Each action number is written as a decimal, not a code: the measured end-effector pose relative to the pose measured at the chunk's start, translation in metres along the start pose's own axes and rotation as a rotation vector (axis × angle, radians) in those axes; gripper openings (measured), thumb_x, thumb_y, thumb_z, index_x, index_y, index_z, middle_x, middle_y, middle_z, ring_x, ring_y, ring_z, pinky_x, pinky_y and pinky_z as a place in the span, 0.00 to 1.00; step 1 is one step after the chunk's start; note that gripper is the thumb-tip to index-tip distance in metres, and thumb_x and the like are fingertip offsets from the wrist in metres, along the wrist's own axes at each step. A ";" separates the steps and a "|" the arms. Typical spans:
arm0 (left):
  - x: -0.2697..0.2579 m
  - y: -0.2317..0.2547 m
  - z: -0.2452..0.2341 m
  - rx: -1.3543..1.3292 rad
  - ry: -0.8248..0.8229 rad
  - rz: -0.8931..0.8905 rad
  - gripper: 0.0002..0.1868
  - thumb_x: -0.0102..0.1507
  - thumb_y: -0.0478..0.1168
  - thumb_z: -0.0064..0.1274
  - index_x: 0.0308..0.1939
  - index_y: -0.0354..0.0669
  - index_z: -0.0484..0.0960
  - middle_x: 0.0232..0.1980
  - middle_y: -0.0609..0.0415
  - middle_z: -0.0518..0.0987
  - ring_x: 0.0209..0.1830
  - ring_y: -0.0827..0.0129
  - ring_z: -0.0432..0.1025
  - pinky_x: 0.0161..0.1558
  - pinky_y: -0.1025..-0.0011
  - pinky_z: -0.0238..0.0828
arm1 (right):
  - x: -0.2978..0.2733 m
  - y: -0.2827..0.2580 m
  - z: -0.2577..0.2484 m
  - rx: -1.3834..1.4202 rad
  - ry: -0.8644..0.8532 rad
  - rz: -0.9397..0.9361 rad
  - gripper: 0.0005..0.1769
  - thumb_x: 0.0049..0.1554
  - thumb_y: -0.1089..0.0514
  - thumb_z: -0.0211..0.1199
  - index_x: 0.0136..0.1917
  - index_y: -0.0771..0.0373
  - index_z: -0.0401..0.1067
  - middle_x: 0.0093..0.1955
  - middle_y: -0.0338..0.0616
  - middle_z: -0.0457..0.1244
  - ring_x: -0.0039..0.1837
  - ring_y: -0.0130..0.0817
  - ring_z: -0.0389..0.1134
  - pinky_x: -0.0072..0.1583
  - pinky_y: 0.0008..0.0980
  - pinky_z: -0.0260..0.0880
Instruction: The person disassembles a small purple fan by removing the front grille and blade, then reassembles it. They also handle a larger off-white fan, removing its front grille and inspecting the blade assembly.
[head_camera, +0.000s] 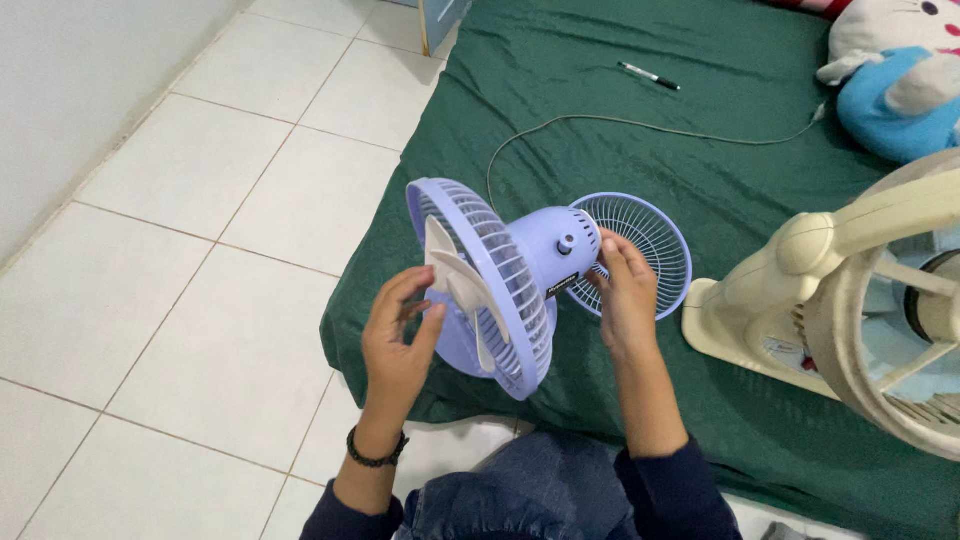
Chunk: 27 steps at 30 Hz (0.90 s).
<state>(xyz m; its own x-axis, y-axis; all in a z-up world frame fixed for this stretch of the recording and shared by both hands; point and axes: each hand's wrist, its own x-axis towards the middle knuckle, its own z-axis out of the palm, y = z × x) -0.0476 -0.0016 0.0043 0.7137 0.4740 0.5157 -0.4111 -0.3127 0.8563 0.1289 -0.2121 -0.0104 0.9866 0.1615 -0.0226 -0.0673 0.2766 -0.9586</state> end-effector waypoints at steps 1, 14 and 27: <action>-0.001 0.003 -0.001 0.016 0.036 0.002 0.21 0.65 0.29 0.58 0.62 0.38 0.77 0.67 0.47 0.75 0.64 0.64 0.74 0.59 0.69 0.77 | -0.012 -0.011 0.005 -0.056 -0.016 -0.160 0.16 0.65 0.55 0.55 0.63 0.64 0.71 0.58 0.41 0.66 0.62 0.31 0.65 0.61 0.37 0.69; 0.004 -0.010 0.004 0.095 0.101 -0.067 0.31 0.65 0.33 0.60 0.71 0.38 0.67 0.72 0.45 0.69 0.71 0.63 0.67 0.64 0.65 0.70 | -0.099 -0.068 0.030 -0.757 -0.194 -0.844 0.33 0.53 0.75 0.54 0.72 0.66 0.64 0.71 0.54 0.65 0.72 0.47 0.68 0.72 0.36 0.67; -0.007 -0.055 0.031 -0.485 0.086 -0.285 0.26 0.65 0.28 0.57 0.65 0.32 0.66 0.55 0.46 0.75 0.51 0.69 0.71 0.54 0.73 0.72 | -0.078 -0.034 0.000 -0.524 -0.152 -0.781 0.28 0.63 0.76 0.49 0.75 0.68 0.63 0.70 0.52 0.64 0.70 0.35 0.66 0.72 0.30 0.63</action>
<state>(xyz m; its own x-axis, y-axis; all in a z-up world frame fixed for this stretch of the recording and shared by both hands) -0.0121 -0.0133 -0.0477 0.7941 0.5562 0.2450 -0.4367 0.2418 0.8665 0.0539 -0.2340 0.0245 0.6922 0.2426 0.6798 0.7143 -0.0954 -0.6933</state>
